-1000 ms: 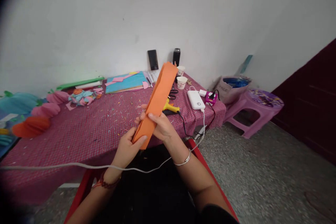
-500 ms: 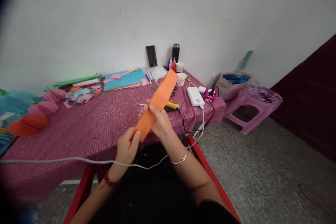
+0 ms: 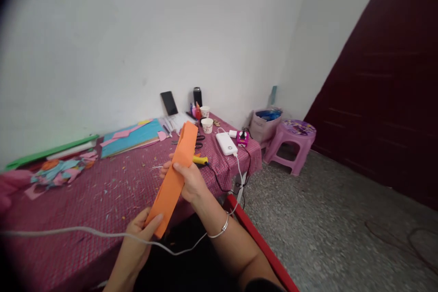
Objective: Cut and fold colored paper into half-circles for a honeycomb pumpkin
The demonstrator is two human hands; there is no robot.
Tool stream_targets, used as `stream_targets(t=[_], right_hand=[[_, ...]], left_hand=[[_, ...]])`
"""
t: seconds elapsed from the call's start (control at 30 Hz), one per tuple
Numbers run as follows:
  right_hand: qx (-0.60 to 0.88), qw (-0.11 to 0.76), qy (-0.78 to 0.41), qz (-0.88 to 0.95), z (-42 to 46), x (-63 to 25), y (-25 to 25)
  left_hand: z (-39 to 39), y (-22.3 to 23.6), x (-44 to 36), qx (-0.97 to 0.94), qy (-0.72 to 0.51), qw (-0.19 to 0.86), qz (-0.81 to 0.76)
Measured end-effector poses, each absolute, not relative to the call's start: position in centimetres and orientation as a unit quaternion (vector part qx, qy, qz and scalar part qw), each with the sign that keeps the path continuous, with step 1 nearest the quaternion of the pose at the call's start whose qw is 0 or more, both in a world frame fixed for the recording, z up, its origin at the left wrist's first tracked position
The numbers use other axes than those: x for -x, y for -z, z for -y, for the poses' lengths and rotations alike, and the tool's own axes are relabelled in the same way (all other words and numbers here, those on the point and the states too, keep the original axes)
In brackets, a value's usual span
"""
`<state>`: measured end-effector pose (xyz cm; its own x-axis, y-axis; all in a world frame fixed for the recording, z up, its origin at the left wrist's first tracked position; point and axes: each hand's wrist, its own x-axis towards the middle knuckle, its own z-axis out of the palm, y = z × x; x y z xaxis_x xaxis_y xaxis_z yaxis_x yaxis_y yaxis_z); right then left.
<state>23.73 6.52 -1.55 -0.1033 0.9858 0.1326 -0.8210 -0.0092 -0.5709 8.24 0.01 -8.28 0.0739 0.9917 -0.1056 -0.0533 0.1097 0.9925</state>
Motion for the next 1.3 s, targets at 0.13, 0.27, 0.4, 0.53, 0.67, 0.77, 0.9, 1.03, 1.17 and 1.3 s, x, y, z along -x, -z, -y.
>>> stream_targets(t=[0.13, 0.27, 0.4, 0.53, 0.67, 0.77, 0.9, 1.03, 1.17, 1.3], right_hand=[[0.140, 0.681, -0.666, 0.272, -6.8, -26.1, 0.1], [0.114, 0.712, -0.631, 0.287, -6.5, -28.1, -1.3], [0.103, 0.729, -0.608, 0.298, -5.7, -29.5, -2.8], [0.126, 0.748, -0.574, 0.307, -5.3, -30.5, -3.4], [0.178, 0.748, -0.555, 0.318, -5.5, -30.8, -2.6], [0.246, 0.735, -0.533, 0.339, -6.0, -30.8, -1.3], [0.361, 0.689, -0.463, 0.425, -6.6, -31.0, 0.7], [0.417, 0.651, -0.426, 0.470, -6.5, -30.8, 1.8], [0.439, 0.614, -0.438, 0.488, -6.5, -29.8, 2.9], [0.496, 0.509, -0.378, 0.594, -7.1, -27.9, 4.9]], left_hand=[[0.0, 8.5, -7.9, -0.414, -0.459, 0.621, -0.483], [0.1, 8.0, -8.0, -0.375, -0.466, 0.642, -0.480], [0.0, 7.6, -8.1, -0.330, -0.508, 0.637, -0.477], [-0.7, 6.7, -7.4, -0.323, -0.613, 0.536, -0.482], [-1.7, 4.4, -6.1, -0.350, -0.710, 0.397, -0.464], [-2.3, 2.5, -4.8, -0.347, -0.749, 0.321, -0.464], [-2.8, 0.8, -3.0, -0.337, -0.773, 0.311, -0.438], [-2.4, 0.4, -1.5, -0.322, -0.773, 0.366, -0.405], [-2.4, 0.7, 0.7, -0.344, -0.705, 0.415, -0.460], [-3.0, 2.2, 5.0, -0.450, -0.523, 0.399, -0.605]])
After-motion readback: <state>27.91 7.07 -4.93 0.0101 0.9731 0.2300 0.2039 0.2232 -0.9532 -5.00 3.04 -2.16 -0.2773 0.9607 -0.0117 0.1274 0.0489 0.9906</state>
